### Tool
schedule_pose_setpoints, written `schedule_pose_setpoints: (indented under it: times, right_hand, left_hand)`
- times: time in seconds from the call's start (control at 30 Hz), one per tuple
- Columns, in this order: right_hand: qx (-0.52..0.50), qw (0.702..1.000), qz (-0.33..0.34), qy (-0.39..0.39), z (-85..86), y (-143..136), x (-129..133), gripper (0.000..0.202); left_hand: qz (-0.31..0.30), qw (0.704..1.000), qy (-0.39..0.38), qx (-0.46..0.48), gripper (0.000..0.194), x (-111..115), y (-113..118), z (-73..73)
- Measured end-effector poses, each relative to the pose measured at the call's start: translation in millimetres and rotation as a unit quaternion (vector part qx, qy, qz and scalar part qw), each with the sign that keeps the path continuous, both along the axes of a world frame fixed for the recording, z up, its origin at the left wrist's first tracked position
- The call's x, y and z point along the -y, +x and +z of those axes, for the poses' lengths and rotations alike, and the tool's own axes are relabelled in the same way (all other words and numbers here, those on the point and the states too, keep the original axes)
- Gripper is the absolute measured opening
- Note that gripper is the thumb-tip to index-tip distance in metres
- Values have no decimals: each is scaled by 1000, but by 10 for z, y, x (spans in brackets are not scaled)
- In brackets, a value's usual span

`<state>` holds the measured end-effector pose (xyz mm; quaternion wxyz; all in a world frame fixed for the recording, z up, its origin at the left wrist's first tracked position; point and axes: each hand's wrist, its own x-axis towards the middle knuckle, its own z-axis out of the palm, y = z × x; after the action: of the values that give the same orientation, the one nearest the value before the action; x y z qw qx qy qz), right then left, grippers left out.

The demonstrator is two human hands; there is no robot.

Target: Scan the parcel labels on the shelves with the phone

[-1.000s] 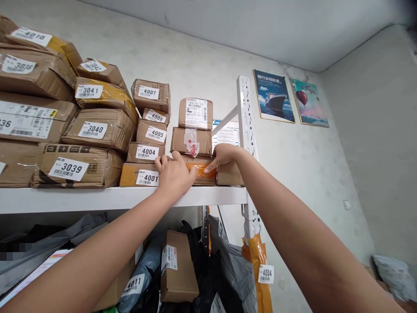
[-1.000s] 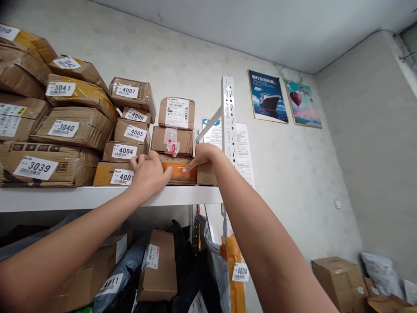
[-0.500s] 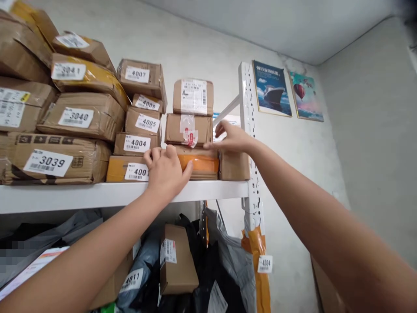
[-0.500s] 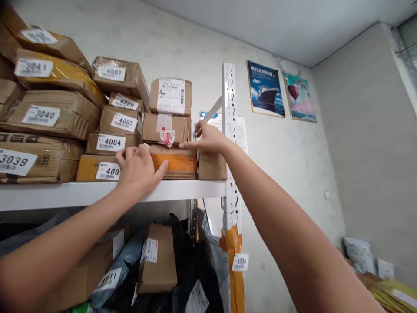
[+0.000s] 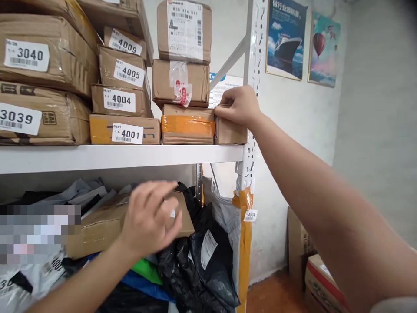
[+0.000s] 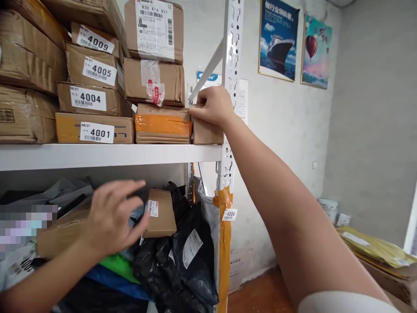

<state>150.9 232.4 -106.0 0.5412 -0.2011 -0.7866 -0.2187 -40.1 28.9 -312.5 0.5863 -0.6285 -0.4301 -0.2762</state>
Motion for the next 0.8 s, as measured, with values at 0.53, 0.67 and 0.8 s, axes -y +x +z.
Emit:
schedule_pose_setpoints:
  times: [0.53, 0.67, 0.8]
  right_hand:
    - [-476, 868, 134, 36, -2869, 464, 72, 6]
    - [-335, 916, 202, -86, -3554, -256, 536, 7]
    - [-249, 925, 199, -206, -3565, -1198, 788, 65]
  left_hand:
    - [15, 995, -97, 29, 14, 149, -555, -1355]
    - [69, 993, -80, 56, 27, -25, -545, -1378]
    - [75, 984, -93, 131, 30, -155, -485, -1434]
